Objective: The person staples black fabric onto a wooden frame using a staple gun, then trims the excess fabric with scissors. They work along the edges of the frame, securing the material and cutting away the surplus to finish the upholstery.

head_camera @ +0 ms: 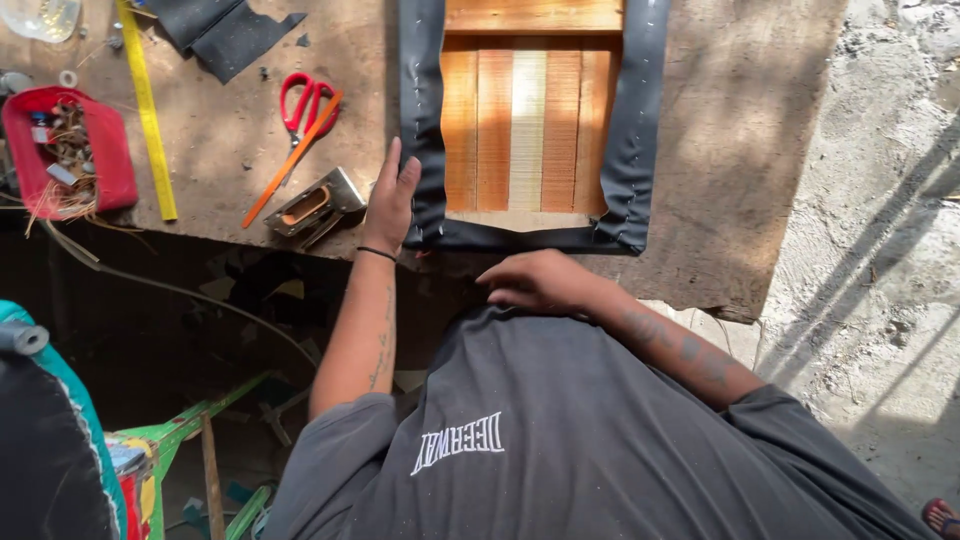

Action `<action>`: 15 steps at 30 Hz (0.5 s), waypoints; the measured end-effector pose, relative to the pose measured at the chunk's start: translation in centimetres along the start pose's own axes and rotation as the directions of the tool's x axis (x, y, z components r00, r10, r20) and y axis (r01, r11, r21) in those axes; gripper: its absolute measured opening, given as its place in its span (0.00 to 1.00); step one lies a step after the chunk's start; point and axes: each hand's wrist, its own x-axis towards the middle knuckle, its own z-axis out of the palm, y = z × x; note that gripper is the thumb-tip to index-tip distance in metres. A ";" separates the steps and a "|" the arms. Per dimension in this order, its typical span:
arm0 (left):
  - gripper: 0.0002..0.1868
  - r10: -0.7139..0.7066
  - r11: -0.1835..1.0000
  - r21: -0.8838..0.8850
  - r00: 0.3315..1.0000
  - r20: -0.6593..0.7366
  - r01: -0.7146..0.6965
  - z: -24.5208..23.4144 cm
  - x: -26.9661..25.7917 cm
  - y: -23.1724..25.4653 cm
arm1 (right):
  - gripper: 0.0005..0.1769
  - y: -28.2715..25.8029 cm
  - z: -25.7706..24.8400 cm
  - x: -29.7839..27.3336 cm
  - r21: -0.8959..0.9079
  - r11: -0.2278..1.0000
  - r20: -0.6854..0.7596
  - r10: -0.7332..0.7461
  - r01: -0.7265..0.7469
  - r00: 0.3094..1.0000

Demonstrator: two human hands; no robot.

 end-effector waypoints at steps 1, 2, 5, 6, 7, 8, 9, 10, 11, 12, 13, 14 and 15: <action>0.41 -0.003 1.000 -0.001 1.000 -0.008 0.003 -1.1 -0.3 -1.0 | 0.17 0.4 -0.9 -0.1 0.002 1.000 0.008 -0.004 0.004 1.000; 0.37 0.155 0.961 0.236 0.987 -0.034 -0.143 -2.0 -0.4 -2.2 | 0.15 1.0 -1.8 0.0 -0.084 0.996 -0.167 -0.001 -0.013 0.986; 0.31 0.530 0.706 0.537 0.847 0.031 -0.462 -2.0 -2.2 -3.1 | 0.18 4.0 -3.3 -0.4 -0.313 0.941 -0.365 0.007 -0.130 0.931; 0.28 0.714 0.508 0.598 0.691 0.111 -0.620 -1.4 -3.3 -3.0 | 0.22 5.2 -3.5 -0.7 -0.446 0.869 -0.404 0.017 -0.213 0.915; 0.28 0.708 0.519 0.595 0.699 0.103 -0.614 -0.7 -3.5 -3.4 | 0.22 4.8 -3.0 -0.6 -0.446 0.869 -0.394 0.025 -0.215 0.919; 0.27 0.672 0.448 0.612 0.697 0.249 -0.651 -0.2 -3.3 -3.6 | 0.23 4.5 -2.6 0.0 -0.499 0.834 -0.340 0.061 -0.235 0.939; 0.26 0.618 0.376 0.617 0.684 0.389 -0.691 0.4 -3.2 -3.8 | 0.23 4.1 -2.3 0.4 -0.551 0.797 -0.286 0.099 -0.248 0.953; 0.26 0.621 0.376 0.620 0.684 0.383 -0.689 0.8 -2.6 -4.5 | 0.23 4.2 -1.5 1.1 -0.555 0.796 -0.283 0.094 -0.243 0.955; 0.26 0.577 0.328 0.637 0.682 0.450 -0.698 1.3 -2.0 -5.2 | 0.24 4.3 -0.8 1.7 -0.565 0.786 -0.294 0.092 -0.250 0.951; 0.26 0.525 0.278 0.646 0.675 0.518 -0.711 1.9 -1.3 -5.8 | 0.26 4.4 0.0 2.2 -0.573 0.776 -0.310 0.092 -0.263 0.946; 0.26 0.528 0.275 0.646 0.673 0.518 -0.712 2.3 -0.9 -6.2 | 0.26 4.8 0.1 2.6 -0.574 0.775 -0.312 0.090 -0.263 0.946; 0.23 0.522 0.262 0.640 0.664 0.536 -0.722 2.8 -0.4 -6.6 | 0.22 5.3 0.3 2.9 -0.625 0.762 -0.311 -0.043 -0.170 0.950; 0.20 0.516 0.250 0.634 0.654 0.553 -0.732 3.4 0.2 -7.0 | 0.21 5.8 0.5 3.2 -0.675 0.734 -0.300 -0.176 -0.079 0.938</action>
